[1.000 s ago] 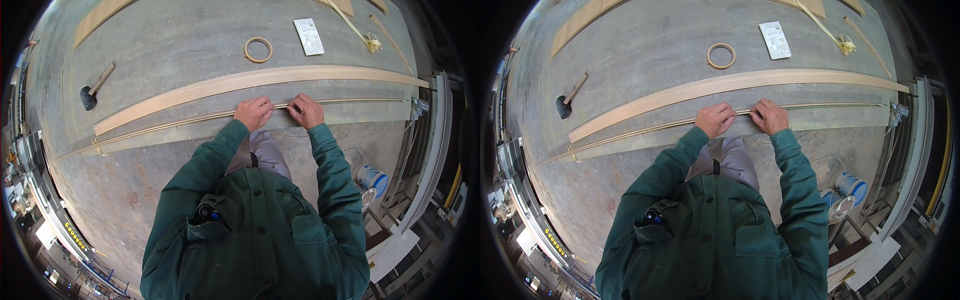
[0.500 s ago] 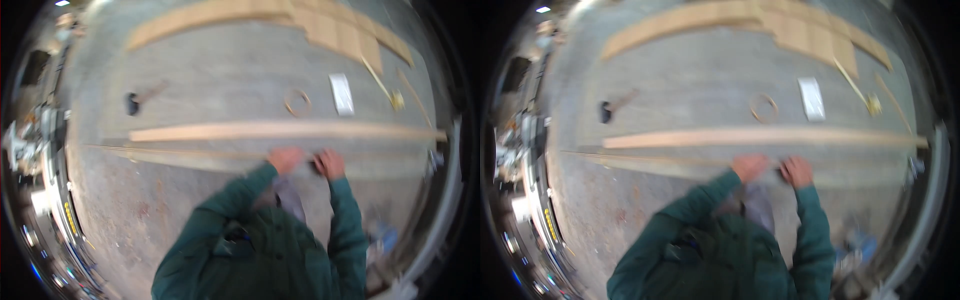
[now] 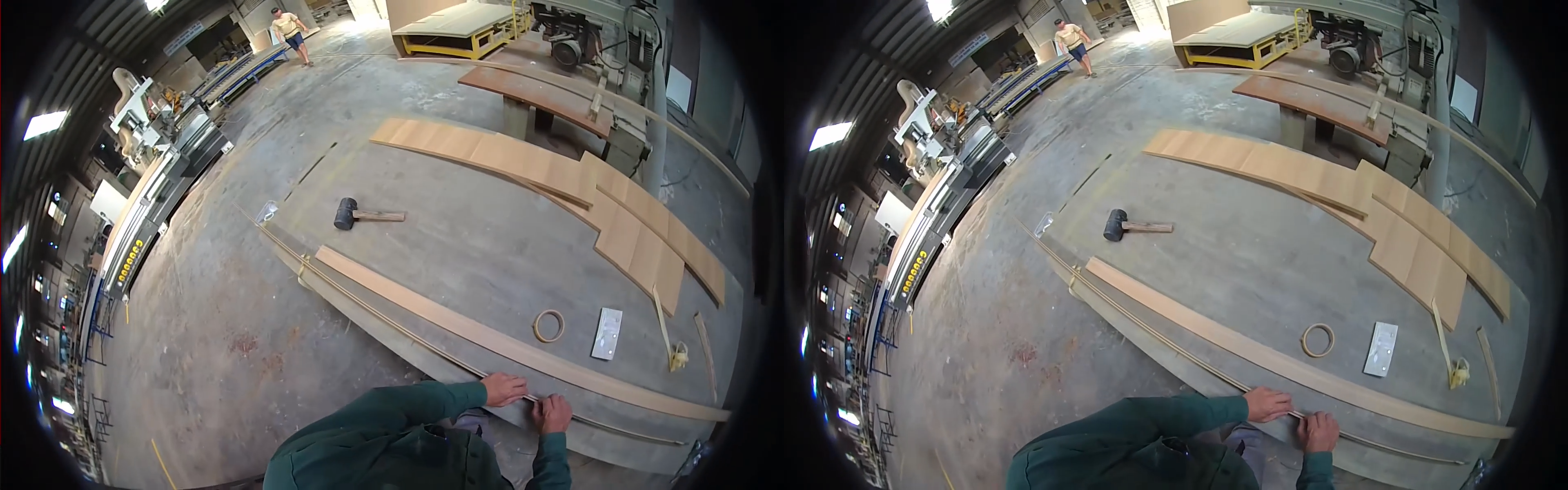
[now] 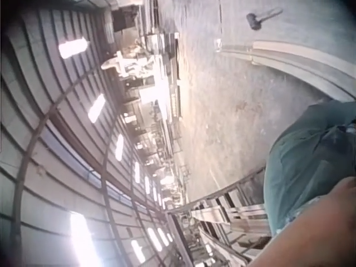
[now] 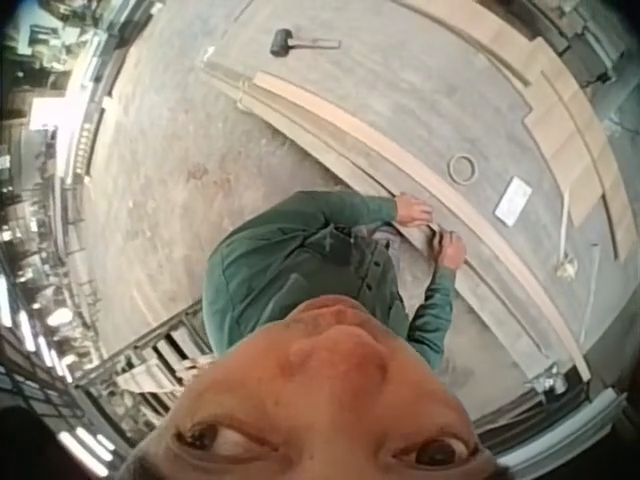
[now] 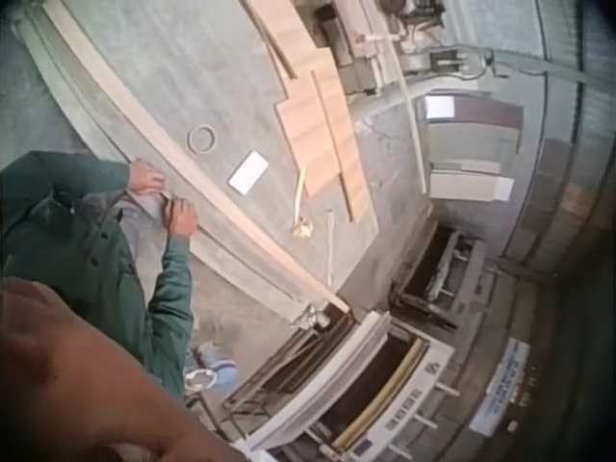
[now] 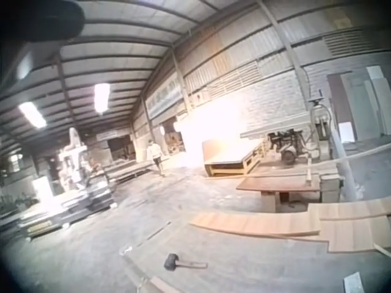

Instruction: Applying and securing a decorative trim strip to a curved wooden furniture panel using a mallet and measuring tape.

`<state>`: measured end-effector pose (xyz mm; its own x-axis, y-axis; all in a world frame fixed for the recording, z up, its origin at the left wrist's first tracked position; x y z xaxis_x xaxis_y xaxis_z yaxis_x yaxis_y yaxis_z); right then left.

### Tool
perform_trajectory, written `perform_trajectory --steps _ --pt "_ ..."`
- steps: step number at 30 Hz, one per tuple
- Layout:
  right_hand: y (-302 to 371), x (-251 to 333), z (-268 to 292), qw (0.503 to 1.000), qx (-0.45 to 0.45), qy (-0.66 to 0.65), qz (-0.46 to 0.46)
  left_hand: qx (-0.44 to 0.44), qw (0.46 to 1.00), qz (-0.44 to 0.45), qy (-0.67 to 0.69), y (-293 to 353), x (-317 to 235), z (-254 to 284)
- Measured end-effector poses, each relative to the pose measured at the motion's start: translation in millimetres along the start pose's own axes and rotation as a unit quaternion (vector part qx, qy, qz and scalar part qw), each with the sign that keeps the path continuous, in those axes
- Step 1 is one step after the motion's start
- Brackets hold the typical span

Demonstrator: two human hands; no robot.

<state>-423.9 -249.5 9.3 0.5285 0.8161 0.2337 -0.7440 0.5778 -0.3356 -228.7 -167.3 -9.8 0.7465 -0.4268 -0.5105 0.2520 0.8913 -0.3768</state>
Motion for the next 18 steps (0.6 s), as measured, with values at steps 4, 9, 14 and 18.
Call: perform_trajectory --steps 4,9,14,18 --pt "-1.3 0.1 4.7 1.0 0.007 -0.017 0.004 0.015 1.0 0.006 0.007 3.9 0.8 -8.2" --pt "-2.5 -1.1 5.7 0.999 0.024 -0.023 0.012 0.08 0.997 0.018 -0.016 22.9 24.2 4.5" --pt "-33.6 9.8 14.3 0.998 0.043 -0.052 0.011 0.037 0.994 0.077 -0.062 51.6 48.7 60.5" --pt "-32.4 9.4 15.6 0.998 0.035 -0.057 0.003 -0.002 0.994 0.102 -0.03 57.0 49.5 94.4"
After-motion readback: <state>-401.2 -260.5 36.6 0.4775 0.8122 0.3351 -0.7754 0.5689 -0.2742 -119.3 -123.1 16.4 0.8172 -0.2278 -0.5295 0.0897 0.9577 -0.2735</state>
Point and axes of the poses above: each hand's wrist, its own y-axis away from the middle knuckle, its own z-axis out of the back of the hand, x = y × z, the point moved 2 cm from there along -y, towards the middle knuckle, and after that the axes turned 3 degrees about -z, right-handed, at the moved point
